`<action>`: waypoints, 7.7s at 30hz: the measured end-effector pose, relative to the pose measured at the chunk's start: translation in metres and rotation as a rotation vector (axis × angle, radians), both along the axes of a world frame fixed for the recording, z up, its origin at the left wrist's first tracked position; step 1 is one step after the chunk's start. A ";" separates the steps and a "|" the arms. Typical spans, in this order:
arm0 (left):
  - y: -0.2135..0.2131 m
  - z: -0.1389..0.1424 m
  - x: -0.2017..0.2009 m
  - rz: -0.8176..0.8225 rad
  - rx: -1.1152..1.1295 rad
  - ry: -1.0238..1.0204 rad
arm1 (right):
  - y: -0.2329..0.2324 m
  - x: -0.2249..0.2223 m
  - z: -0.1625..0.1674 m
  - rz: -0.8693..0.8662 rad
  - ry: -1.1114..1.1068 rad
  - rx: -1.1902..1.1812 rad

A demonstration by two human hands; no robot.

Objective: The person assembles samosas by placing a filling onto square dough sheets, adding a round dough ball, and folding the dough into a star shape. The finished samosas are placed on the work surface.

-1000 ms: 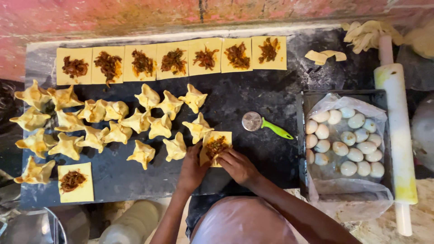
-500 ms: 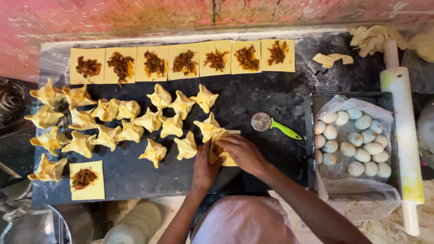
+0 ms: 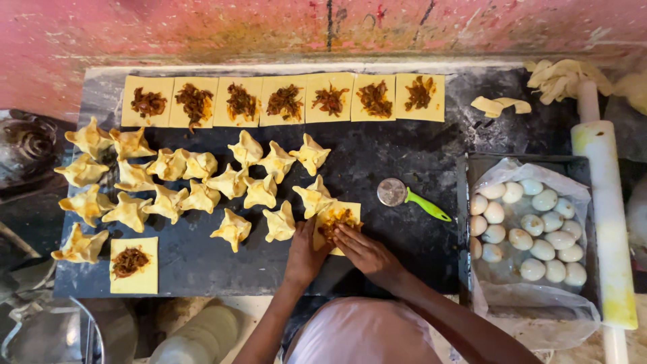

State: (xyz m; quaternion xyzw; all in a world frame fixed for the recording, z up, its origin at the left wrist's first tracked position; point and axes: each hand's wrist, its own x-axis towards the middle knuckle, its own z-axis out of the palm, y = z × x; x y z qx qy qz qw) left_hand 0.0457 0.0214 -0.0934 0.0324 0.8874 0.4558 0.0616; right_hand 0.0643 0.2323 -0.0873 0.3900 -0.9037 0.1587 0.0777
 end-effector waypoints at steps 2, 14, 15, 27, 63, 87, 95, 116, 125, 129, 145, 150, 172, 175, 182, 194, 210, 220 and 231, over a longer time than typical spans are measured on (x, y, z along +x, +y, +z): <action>-0.001 -0.001 0.000 -0.027 0.014 0.031 | -0.001 -0.001 -0.008 -0.009 -0.116 -0.073; 0.011 -0.005 -0.004 0.151 0.104 -0.147 | -0.001 -0.018 0.019 -0.099 -0.432 -0.486; 0.013 -0.008 -0.004 0.178 0.105 -0.192 | 0.000 -0.020 0.022 -0.120 -0.506 -0.567; 0.006 -0.020 -0.004 0.163 0.244 -0.154 | -0.016 -0.047 0.005 -0.453 -0.843 -0.683; 0.143 0.111 -0.018 -0.006 1.555 -0.870 | 0.104 0.017 0.081 -0.747 -0.990 -1.722; 0.184 0.125 -0.033 -0.237 1.776 -0.991 | 0.148 -0.017 0.155 -0.768 -0.464 -0.637; 0.186 0.109 -0.020 -0.208 1.888 -1.111 | 0.188 0.017 0.111 -0.881 -0.296 -0.861; 0.133 0.069 0.002 0.328 1.448 -1.014 | 0.235 0.040 0.067 -1.159 -0.316 -0.598; 0.113 0.066 0.014 0.112 1.672 -0.924 | 0.083 0.026 0.141 -0.605 -0.169 -0.540; 0.100 0.062 0.012 0.085 1.691 -0.915 | 0.055 0.013 0.147 -0.508 -0.256 -0.385; -0.013 0.104 0.014 0.123 1.350 -0.828 | -0.018 -0.026 0.149 -0.431 -0.605 -0.768; -0.040 0.107 0.019 0.094 1.264 -0.831 | -0.059 -0.067 0.148 -0.438 -1.024 -0.613; -0.133 0.129 0.000 0.122 1.614 -0.669 | -0.154 0.017 0.126 -0.082 0.184 -0.116; -0.141 0.126 0.001 0.079 1.571 -0.732 | -0.161 0.011 0.124 -0.120 0.127 -0.169; -0.168 0.123 -0.008 -0.094 1.412 -0.758 | -0.184 -0.031 0.143 -0.336 -0.765 -0.746; -0.156 0.116 0.006 0.104 1.252 -0.577 | -0.202 -0.009 0.124 -0.664 -1.426 -1.518; -0.153 0.107 -0.008 -0.180 1.151 -0.618 | -0.167 -0.086 0.150 -0.536 -1.264 -0.759; -0.179 0.107 -0.021 0.067 1.476 -0.896 | -0.193 -0.011 0.154 -0.163 -0.164 -0.359; -0.171 0.141 -0.028 -0.077 1.483 -0.877 | -0.200 0.011 0.142 -0.277 0.318 -0.315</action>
